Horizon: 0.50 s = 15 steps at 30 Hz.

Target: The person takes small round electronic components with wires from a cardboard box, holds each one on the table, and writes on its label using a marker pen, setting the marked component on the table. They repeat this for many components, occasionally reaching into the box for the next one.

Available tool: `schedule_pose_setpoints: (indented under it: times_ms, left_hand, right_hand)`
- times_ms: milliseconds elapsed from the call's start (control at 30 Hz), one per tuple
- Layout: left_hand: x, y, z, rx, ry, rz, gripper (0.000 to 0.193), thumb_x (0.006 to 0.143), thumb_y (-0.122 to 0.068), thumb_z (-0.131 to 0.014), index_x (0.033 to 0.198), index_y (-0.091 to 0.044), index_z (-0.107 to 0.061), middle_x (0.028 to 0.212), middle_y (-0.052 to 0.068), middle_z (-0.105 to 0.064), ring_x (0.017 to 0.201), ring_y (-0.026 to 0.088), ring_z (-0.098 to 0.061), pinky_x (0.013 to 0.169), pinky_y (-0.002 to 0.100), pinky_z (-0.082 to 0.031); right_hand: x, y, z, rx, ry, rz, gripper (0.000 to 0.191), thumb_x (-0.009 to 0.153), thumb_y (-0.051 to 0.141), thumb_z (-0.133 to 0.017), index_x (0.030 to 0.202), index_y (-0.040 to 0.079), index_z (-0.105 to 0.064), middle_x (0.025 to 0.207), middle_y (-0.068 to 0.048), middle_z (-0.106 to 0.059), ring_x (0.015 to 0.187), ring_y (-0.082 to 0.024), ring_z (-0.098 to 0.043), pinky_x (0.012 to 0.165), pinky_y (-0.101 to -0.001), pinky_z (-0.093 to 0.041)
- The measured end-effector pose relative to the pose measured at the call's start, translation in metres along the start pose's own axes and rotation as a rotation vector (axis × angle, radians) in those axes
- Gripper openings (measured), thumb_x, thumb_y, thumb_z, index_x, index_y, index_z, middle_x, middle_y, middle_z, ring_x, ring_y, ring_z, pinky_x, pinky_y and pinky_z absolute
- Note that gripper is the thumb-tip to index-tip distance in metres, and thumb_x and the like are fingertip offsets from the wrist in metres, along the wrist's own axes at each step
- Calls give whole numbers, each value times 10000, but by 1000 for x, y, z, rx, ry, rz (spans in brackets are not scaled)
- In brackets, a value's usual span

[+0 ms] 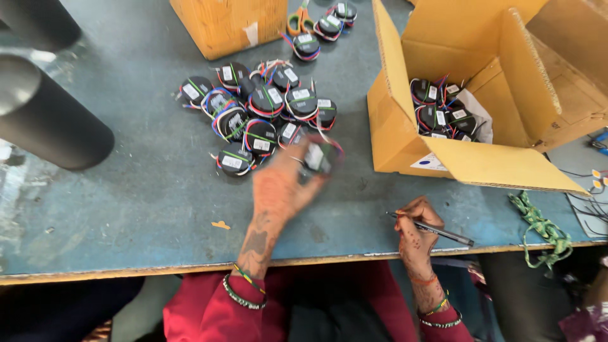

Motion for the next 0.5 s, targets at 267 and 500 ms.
schedule_pose_setpoints:
  times_ms: [267,500]
  left_hand:
    - [1,22,34,-56,-481,153,582,881,-155,-792,1412,-122,-556,1225,55,-693,1037,246,-721,822,338,-590]
    - [4,-30,24,30,-385,-34,388,866,-58,-785,1235,-99,-672,1153,93,-701,872,236,-697,693,343,-550]
  right_hand:
    - [2,-13,-3,-74,36,-8,118,829,-104,-599,766,-9,-571,837,-83,-580,605,-94,-562,514,-222,-455]
    - [4,-20,-10,-3,59,-12,144,817,-86,-612,724,-4,-540,798,-62,-562,590,-93,-553,506,-235,-444]
Point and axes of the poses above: each hand's wrist, its own x-axis towards the middle knuckle, its own z-axis out of the back of the hand, y = z × x, the point moved 7 cm from there along x, towards the middle knuckle
